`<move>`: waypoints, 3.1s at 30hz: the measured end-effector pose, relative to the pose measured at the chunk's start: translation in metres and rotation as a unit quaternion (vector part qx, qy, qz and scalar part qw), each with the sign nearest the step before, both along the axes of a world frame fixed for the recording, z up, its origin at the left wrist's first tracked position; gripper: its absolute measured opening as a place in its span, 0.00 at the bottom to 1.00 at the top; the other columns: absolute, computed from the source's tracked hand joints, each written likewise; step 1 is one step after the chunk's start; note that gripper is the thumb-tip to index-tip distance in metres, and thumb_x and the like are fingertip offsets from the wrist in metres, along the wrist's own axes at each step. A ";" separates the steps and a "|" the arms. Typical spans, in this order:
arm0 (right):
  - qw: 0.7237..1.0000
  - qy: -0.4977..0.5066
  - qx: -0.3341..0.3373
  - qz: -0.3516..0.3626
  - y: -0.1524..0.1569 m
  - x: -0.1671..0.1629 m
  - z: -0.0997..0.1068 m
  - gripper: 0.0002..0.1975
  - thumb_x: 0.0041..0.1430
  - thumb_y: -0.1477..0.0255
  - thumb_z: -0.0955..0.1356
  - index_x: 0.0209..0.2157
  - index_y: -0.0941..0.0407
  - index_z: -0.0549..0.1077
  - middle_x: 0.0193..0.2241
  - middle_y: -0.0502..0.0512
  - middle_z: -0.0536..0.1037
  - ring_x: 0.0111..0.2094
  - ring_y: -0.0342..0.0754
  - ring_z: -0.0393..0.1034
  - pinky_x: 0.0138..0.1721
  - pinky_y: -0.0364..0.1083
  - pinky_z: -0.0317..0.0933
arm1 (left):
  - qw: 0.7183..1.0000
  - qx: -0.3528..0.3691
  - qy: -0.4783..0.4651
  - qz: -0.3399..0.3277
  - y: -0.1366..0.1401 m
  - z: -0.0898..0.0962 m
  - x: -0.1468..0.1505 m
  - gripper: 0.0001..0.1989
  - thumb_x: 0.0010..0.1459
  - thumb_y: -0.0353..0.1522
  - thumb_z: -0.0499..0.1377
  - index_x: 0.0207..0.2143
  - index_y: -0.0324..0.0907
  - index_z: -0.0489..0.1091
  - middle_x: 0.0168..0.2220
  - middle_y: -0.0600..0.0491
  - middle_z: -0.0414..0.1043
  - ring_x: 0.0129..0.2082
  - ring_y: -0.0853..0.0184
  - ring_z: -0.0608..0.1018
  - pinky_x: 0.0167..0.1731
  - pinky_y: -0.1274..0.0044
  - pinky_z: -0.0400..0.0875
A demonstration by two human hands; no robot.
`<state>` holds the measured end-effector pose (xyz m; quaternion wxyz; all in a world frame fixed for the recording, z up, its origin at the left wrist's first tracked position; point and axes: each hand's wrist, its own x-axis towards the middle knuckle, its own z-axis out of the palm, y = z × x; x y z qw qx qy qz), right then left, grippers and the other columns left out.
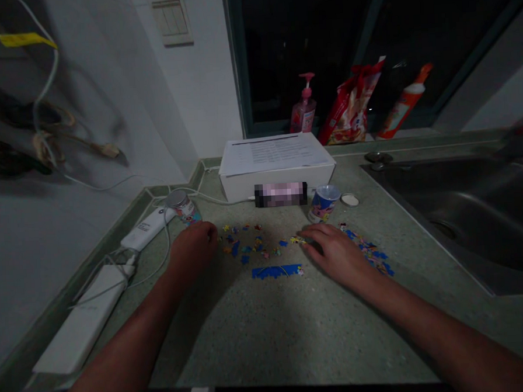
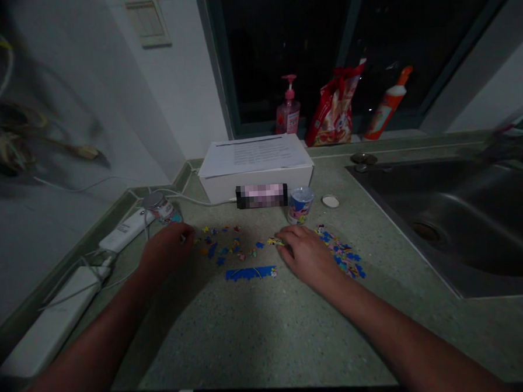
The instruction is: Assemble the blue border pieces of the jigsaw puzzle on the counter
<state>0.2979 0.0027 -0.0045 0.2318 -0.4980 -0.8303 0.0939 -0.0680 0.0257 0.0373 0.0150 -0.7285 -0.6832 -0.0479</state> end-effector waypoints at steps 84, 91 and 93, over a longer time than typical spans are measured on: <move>0.999 -0.026 0.023 0.000 -0.005 -0.003 0.002 0.15 0.72 0.72 0.68 0.55 0.53 0.84 0.52 0.63 0.85 0.52 0.60 0.81 0.57 0.62 0.74 | 0.975 0.019 -0.154 -0.162 0.002 -0.047 0.019 0.04 0.62 0.30 0.63 0.40 0.43 0.77 0.49 0.43 0.78 0.52 0.50 0.78 0.58 0.57 0.74; 0.999 -0.031 0.019 -0.003 -0.005 -0.004 0.001 0.15 0.73 0.72 0.68 0.55 0.55 0.83 0.53 0.64 0.84 0.53 0.61 0.81 0.58 0.62 0.73 | 0.973 0.019 -0.154 -0.169 0.000 -0.046 0.020 0.07 0.59 0.27 0.63 0.41 0.43 0.77 0.51 0.44 0.78 0.55 0.51 0.77 0.60 0.57 0.73; 0.999 -0.031 0.021 -0.002 -0.005 -0.003 0.001 0.14 0.73 0.73 0.68 0.55 0.54 0.83 0.52 0.64 0.84 0.53 0.61 0.81 0.57 0.62 0.74 | 0.974 0.023 -0.151 -0.167 -0.001 -0.045 0.019 0.09 0.60 0.28 0.64 0.43 0.42 0.78 0.52 0.43 0.78 0.55 0.50 0.77 0.60 0.56 0.73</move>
